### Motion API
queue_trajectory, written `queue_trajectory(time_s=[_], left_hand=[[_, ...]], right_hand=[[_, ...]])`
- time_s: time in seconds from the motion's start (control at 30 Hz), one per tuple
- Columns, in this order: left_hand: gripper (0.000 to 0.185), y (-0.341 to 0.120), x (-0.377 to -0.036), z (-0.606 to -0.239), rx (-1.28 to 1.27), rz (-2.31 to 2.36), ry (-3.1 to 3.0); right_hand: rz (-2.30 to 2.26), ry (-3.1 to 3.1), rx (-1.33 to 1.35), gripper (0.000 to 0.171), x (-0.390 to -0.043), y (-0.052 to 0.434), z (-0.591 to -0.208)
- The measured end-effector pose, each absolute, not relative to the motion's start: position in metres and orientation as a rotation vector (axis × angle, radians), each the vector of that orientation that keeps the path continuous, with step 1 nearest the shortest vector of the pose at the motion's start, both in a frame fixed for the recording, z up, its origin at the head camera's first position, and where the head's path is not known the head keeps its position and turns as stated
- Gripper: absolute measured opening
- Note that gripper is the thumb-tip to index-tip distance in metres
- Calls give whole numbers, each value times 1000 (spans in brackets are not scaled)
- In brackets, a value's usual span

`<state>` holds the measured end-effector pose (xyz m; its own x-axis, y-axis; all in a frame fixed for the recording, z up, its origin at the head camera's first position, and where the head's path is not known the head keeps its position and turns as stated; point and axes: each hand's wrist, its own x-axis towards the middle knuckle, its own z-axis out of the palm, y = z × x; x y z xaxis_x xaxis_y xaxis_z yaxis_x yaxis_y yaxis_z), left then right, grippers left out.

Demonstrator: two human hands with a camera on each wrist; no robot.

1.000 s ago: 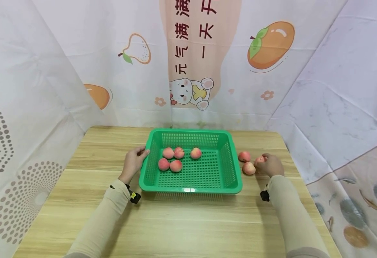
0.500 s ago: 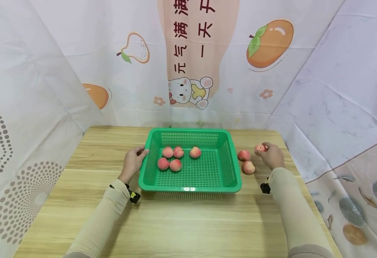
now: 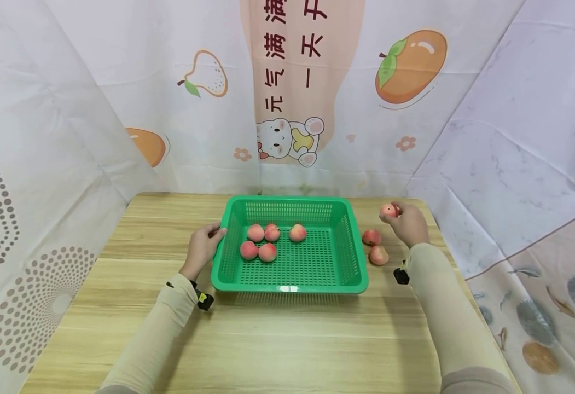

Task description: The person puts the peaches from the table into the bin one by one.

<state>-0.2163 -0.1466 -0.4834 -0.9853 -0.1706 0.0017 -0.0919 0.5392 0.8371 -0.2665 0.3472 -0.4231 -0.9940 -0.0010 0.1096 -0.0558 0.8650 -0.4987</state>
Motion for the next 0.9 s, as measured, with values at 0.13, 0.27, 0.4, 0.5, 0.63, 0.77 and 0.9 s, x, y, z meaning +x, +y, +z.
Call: queue_trajectory(time_s=[0.13, 0.27, 0.4, 0.5, 0.63, 0.77, 0.9], left_hand=[[42, -146, -217, -483, 228, -1453, -2679], [41, -146, -217, -483, 229, -1455, -2677], [41, -146, -217, -483, 229, -1453, -2678], [41, -147, -217, -484, 228, -1449, -2679], [41, -147, -217, -484, 230, -1453, -2677], [41, -148, -218, -486, 229, -1455, -2674], [42, -148, -219, -487, 225, -1462, -2674]], right_hand=[[768, -2893, 96, 56, -269, 339, -418], [770, -2889, 121, 56, -272, 331, -415], [768, -2902, 157, 55, -275, 323, -411], [768, -2911, 176, 55, -278, 317, -408], [773, -2902, 212, 53, -281, 306, -406], [781, -2892, 250, 50, -284, 293, -405], [794, -2923, 265, 51, -287, 280, -405]])
